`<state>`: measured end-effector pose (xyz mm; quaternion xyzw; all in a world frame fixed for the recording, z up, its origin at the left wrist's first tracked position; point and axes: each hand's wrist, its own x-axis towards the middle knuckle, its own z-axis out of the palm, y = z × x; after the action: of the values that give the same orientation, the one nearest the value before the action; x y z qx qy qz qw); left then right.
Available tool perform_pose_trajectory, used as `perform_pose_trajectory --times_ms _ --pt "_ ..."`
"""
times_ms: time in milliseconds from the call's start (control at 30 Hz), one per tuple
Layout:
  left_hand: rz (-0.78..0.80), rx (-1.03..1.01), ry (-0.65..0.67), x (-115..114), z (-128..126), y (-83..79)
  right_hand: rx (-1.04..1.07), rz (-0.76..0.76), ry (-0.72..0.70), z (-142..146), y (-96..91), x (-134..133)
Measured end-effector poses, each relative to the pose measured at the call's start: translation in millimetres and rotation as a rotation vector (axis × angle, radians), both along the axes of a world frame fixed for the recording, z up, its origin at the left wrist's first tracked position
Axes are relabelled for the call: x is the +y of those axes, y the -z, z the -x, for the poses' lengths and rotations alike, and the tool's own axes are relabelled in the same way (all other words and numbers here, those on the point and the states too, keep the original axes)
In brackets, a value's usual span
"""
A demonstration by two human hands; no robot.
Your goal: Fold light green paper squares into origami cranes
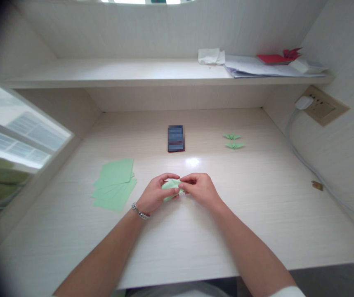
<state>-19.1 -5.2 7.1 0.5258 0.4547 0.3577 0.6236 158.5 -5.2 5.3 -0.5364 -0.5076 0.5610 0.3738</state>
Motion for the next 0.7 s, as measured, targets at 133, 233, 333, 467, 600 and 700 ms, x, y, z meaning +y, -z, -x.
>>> perform_pose_trajectory --times_ms 133,233,333,467,600,700 --pt "0.013 -0.016 -0.003 1.0 1.5 0.2 0.071 0.036 -0.001 -0.8 1.7 1.3" --pt "0.023 -0.015 -0.013 1.3 1.5 -1.0 0.116 0.060 -0.007 -2.4 3.6 2.7" --pt "0.027 -0.008 -0.029 0.7 0.1 -2.0 0.123 0.061 0.000 -3.1 4.1 3.3" --pt "0.017 0.013 -0.037 0.1 -1.1 -1.9 0.114 0.050 0.017 -2.1 3.0 2.9" --pt "0.001 0.024 -0.031 1.1 -0.2 -1.1 0.132 0.059 0.022 -1.6 3.5 2.6" --pt "0.002 0.022 -0.024 1.8 1.0 -0.1 0.147 0.053 0.014 -2.3 4.0 2.2"
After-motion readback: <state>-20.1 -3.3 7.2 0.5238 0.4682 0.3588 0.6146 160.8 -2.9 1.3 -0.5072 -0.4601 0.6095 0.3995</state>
